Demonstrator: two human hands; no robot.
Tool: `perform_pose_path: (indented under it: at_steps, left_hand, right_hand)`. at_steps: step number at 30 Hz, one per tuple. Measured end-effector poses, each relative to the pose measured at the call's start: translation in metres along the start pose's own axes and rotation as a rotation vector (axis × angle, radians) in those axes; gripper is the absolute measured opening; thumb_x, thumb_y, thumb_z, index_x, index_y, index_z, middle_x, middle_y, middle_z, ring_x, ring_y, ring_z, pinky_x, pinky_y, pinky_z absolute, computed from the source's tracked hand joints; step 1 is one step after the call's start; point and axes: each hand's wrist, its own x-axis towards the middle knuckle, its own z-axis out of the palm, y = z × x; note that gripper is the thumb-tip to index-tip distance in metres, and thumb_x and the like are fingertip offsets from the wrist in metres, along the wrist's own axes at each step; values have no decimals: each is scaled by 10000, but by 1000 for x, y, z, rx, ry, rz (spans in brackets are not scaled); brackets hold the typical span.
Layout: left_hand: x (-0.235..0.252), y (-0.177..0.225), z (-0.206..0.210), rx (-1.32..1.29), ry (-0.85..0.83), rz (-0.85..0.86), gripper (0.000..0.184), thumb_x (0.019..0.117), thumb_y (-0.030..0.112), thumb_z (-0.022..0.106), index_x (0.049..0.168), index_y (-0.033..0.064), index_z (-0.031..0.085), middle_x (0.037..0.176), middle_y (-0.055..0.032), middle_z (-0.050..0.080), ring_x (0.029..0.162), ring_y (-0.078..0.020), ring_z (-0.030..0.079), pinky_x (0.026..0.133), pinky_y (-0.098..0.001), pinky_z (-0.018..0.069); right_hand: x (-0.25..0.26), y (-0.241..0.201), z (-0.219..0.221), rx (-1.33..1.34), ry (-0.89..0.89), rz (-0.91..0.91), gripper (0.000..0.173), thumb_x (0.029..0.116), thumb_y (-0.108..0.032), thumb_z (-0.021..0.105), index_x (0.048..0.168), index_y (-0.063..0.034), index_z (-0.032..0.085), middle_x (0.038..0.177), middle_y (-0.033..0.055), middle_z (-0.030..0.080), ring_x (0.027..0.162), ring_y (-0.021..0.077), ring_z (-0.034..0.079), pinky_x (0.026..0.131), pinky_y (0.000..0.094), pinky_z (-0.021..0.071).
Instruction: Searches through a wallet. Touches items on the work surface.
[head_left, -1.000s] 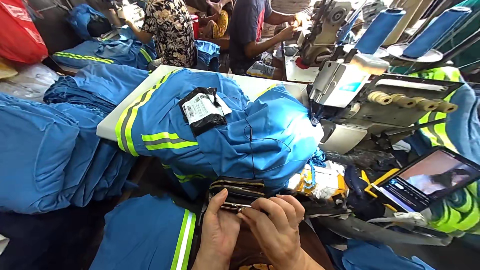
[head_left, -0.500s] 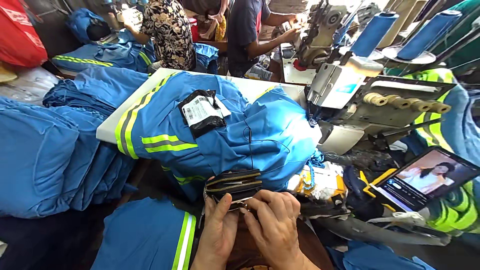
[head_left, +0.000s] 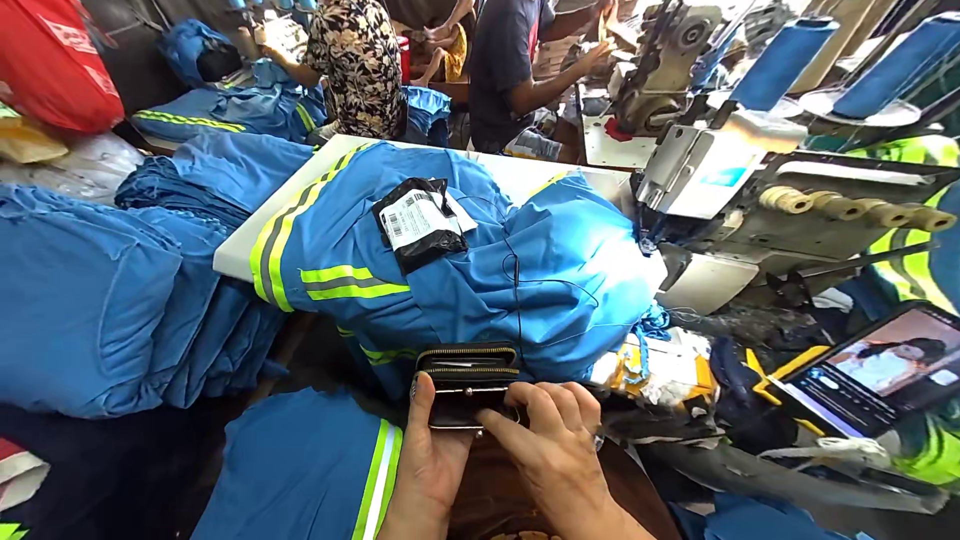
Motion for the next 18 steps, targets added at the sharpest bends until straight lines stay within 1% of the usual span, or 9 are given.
perform_pose_path:
  at_steps: [2, 6, 10, 17, 18]
  left_hand:
    - [1, 3, 0, 35, 26, -21, 659, 766, 402, 872, 1236, 29, 598, 1104, -219, 702, 1002, -321, 727, 847, -485, 624]
    - [3, 8, -1, 49, 35, -42, 568, 869, 452, 763, 1221, 34, 610, 1083, -215, 712, 994, -323, 731, 851, -505, 621]
    - [4, 9, -6, 23, 12, -46, 619, 819, 472, 807, 1212, 30, 622, 1078, -225, 711, 997, -328, 729, 860, -512, 616]
    - [4, 9, -1, 3, 3, -60, 588, 857, 530, 741, 1155, 31, 652, 1036, -210, 725, 956, -316, 740, 824, -496, 625]
    - [3, 9, -1, 0, -9, -65, 593, 849, 543, 743, 1145, 36, 661, 1030, -207, 729, 952, -313, 743, 822, -491, 627]
  right_hand:
    - [-2, 0, 0, 17, -21, -16, 242, 975, -155, 573, 952, -352, 711, 1025, -20, 634, 1049, 171, 562, 1039, 446, 321]
    - [-5, 1, -3, 31, -37, -70, 227, 997, -172, 549, 957, -344, 692, 1029, -34, 628, 1055, 162, 549, 1065, 434, 299]
    - [-6, 2, -4, 45, -41, -117, 228, 1007, -165, 533, 974, -326, 690, 992, -38, 599, 1041, 155, 534, 1069, 426, 291]
    - [-5, 3, -4, 100, 10, -134, 157, 1010, -197, 556, 979, -287, 681, 937, -42, 579, 1001, 135, 530, 1076, 393, 287]
    - [-5, 3, -5, 104, 17, -138, 143, 1010, -211, 563, 984, -289, 680, 935, -44, 575, 1000, 134, 529, 1081, 392, 285]
